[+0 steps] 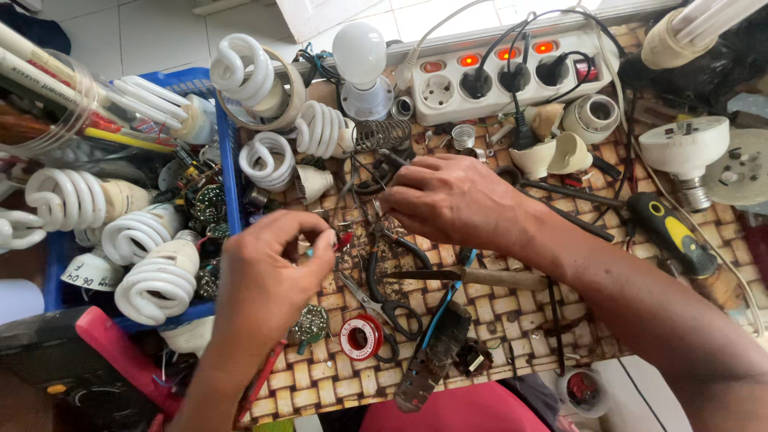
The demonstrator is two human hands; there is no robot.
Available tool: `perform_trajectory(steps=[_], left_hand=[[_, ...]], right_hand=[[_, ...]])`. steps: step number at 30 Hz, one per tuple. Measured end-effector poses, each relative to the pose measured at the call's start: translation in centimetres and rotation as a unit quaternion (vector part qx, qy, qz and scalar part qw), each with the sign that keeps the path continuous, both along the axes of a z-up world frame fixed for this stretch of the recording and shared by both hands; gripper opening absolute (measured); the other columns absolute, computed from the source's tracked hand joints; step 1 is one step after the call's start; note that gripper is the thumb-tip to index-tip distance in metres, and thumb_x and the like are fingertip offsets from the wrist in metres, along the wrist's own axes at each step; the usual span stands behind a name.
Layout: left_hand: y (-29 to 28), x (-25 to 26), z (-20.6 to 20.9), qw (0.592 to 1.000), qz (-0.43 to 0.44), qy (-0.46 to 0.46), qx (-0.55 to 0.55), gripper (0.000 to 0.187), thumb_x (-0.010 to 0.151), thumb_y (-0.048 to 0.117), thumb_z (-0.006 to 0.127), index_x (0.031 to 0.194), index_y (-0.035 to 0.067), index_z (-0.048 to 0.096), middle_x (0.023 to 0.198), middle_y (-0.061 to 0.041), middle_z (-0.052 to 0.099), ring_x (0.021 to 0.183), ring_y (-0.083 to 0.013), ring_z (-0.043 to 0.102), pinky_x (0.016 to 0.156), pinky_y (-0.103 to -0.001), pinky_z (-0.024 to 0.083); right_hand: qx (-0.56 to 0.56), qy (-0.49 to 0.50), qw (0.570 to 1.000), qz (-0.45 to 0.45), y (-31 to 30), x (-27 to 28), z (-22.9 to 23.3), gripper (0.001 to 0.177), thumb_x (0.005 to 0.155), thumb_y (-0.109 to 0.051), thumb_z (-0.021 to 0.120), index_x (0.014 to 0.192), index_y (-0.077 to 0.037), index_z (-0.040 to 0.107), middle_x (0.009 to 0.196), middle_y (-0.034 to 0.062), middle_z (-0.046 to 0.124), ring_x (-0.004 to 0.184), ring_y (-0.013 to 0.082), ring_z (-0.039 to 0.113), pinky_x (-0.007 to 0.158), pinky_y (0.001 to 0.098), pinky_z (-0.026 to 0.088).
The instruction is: The person repairs a compact fluorescent lamp ballast by soldering wires to a circuit board. They use a soldering iron and solder wire to attach connections, then test the assembly by plugging it into a power strip to check if the lamp lights up.
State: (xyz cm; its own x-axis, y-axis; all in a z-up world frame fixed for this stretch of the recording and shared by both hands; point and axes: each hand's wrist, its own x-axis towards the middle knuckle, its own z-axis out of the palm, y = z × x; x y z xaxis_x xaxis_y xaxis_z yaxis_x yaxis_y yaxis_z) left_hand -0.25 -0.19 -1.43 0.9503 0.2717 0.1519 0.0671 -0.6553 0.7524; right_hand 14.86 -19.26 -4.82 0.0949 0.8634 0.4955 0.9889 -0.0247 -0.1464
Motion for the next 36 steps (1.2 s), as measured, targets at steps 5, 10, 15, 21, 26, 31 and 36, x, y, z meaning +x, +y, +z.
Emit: perform_trajectory(steps=[5,10,15,21,26,31,36], left_hand=[[-1.0,-0.8,-1.0,0.990,-0.073,-0.043,0.114,0.004,0.082,0.006,0.071,0.084,0.008,0.068,0.077,-0.003,0.068,0.066,-0.0163,0.061,0.066,-0.032,0.049],[-1.9,-1.3,-3.0,0.993,-0.076,-0.018,0.092,0.006,0.083,0.009,0.072,0.088,0.008,0.070,0.080,-0.004,0.070,0.070,-0.0180,0.064,0.065,-0.032,0.052],[-1.7,-2.4,-2.7,0.993,-0.080,-0.019,0.089,0.006,0.085,0.011,0.073,0.089,0.008,0.070,0.077,-0.004,0.069,0.069,-0.0176,0.061,0.063,-0.032,0.049],[-0.3,-4.4,-2.0,0.995,0.041,-0.029,0.091,0.012,0.089,0.014,0.069,0.096,0.005,0.073,0.093,-0.008,0.073,0.076,-0.0173,0.068,0.069,-0.031,0.056],[-0.3,-5.0,-4.4,0.985,0.027,-0.018,0.169,0.028,0.087,0.007,0.068,0.115,0.001,0.067,0.110,-0.018,0.071,0.095,-0.0274,0.070,0.086,-0.036,0.060],[-0.1,-4.3,-5.0,0.983,0.033,-0.051,0.171,0.028,0.085,0.008,0.073,0.112,0.001,0.071,0.106,-0.015,0.071,0.095,-0.0294,0.067,0.087,-0.041,0.056],[-0.7,-4.4,-5.0,0.987,0.021,-0.044,0.152,0.022,0.082,0.007,0.076,0.104,0.003,0.074,0.099,-0.013,0.074,0.089,-0.0261,0.069,0.082,-0.039,0.057]], right_hand=[[-0.079,-0.060,0.995,-0.015,-0.6,0.3,-1.5,0.009,0.092,-0.013,0.068,0.099,-0.011,0.062,0.081,0.0037,0.059,0.070,0.0237,0.058,0.061,0.0370,0.050],[-0.117,-0.082,0.989,-0.038,-0.7,0.6,-1.9,0.008,0.091,-0.015,0.068,0.091,-0.013,0.060,0.077,0.0026,0.058,0.068,0.0238,0.057,0.063,0.0381,0.049],[-0.174,-0.067,0.981,-0.061,-0.7,0.6,-2.1,0.009,0.087,-0.012,0.069,0.088,-0.013,0.060,0.079,0.0034,0.061,0.070,0.0253,0.060,0.068,0.0391,0.050],[-0.271,0.037,0.957,-0.096,-1.3,0.6,-1.0,0.032,0.088,-0.008,0.068,0.120,-0.008,0.064,0.096,0.0071,0.069,0.078,0.0196,0.065,0.072,0.0332,0.059],[-0.195,0.008,0.974,-0.115,-1.6,0.5,-0.2,0.016,0.101,-0.025,0.056,0.101,-0.015,0.069,0.084,0.0043,0.066,0.068,0.0255,0.064,0.061,0.0400,0.055],[-0.161,-0.001,0.982,-0.101,-1.4,0.3,-0.1,0.018,0.102,-0.024,0.056,0.091,-0.014,0.066,0.077,0.0044,0.064,0.067,0.0271,0.063,0.060,0.0409,0.053],[-0.155,0.021,0.984,-0.082,-1.3,0.1,-0.3,0.020,0.102,-0.021,0.057,0.084,-0.013,0.059,0.074,0.0050,0.060,0.064,0.0277,0.060,0.060,0.0408,0.052]])
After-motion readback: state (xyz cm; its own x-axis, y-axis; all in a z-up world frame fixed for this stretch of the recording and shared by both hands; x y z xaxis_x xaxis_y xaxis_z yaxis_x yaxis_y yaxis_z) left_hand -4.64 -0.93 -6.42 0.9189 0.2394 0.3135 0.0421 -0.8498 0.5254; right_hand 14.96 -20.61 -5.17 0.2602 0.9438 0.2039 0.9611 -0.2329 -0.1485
